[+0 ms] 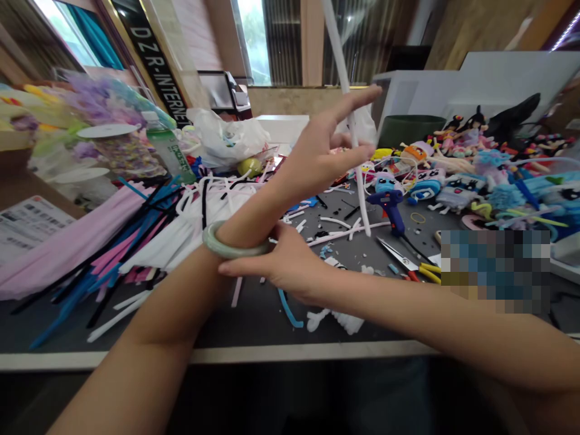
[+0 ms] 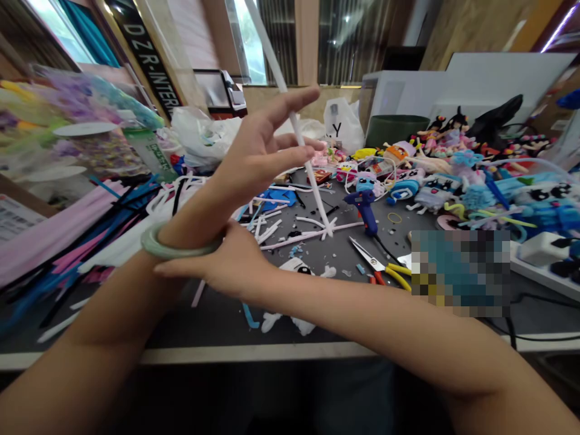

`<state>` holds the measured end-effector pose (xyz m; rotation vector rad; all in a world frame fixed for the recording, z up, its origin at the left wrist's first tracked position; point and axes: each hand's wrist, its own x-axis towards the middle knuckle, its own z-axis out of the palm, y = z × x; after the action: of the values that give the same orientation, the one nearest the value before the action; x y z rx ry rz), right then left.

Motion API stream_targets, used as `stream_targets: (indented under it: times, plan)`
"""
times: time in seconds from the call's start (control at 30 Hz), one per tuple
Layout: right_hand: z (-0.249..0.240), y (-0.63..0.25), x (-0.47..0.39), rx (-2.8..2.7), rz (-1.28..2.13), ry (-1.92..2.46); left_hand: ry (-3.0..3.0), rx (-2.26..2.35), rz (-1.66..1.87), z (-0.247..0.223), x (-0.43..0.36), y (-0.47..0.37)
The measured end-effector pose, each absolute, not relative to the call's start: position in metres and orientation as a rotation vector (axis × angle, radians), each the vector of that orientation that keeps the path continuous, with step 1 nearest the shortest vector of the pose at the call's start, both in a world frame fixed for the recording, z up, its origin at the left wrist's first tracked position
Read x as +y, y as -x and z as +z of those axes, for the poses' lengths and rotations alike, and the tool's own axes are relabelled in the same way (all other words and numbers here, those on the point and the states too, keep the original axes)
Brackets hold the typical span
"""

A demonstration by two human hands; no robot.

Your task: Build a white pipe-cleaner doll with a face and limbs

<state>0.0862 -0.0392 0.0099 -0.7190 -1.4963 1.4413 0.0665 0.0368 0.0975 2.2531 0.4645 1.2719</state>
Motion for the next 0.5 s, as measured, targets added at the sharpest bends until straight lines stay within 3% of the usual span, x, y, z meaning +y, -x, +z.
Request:
stream_targets:
  times: [0.5]
  plan:
    - [0.026,-0.134,-0.023,-0.947,1.426,0.598,-2.019,0.6,1.437,0.066,0.06,-0.085]
